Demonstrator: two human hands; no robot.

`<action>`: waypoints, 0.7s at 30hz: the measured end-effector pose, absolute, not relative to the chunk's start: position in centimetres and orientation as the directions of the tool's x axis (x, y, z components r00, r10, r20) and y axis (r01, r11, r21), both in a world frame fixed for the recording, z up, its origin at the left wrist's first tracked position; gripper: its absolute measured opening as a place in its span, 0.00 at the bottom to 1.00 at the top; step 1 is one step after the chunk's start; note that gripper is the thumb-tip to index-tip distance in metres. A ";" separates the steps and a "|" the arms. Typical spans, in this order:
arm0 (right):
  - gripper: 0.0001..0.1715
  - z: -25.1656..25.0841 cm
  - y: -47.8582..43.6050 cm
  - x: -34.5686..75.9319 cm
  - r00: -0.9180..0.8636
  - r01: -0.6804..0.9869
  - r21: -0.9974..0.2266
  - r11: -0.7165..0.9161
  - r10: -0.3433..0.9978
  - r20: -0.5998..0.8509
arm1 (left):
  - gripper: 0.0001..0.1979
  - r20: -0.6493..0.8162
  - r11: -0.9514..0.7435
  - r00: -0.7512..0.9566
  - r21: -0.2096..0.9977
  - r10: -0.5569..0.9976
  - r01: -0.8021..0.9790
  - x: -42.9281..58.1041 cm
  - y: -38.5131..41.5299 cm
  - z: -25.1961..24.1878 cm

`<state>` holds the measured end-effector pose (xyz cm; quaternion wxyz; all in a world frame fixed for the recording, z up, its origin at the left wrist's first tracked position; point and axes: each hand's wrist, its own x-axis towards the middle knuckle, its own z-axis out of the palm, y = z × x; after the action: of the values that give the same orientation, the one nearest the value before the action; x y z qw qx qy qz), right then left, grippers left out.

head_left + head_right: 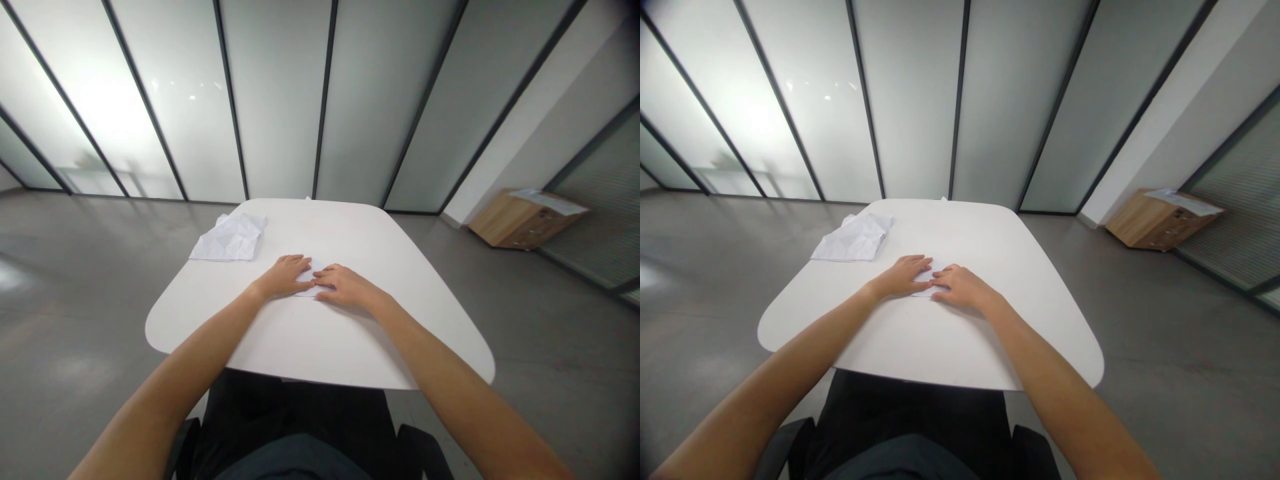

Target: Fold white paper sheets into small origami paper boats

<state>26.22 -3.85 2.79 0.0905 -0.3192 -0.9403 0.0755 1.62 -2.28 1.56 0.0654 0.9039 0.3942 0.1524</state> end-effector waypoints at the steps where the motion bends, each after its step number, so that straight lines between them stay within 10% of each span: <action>1: 0.27 2.7 -3.9 26.3 -0.777 0.587 -0.202 0.784 0.616 0.131 | 0.28 0.234 -0.693 0.652 0.232 0.721 0.683 1.6 -2.3 1.8; 21: 0.33 2.2 -2.9 28.1 -0.737 0.615 -0.340 0.711 0.672 0.070 | 0.27 0.190 -0.738 0.721 0.308 0.666 0.600 -1.8 -1.3 2.3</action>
<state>28.15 -2.90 2.19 0.0947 -0.3498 -0.9200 0.1491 -1.77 -1.27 2.32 0.1127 0.9209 0.3437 0.1455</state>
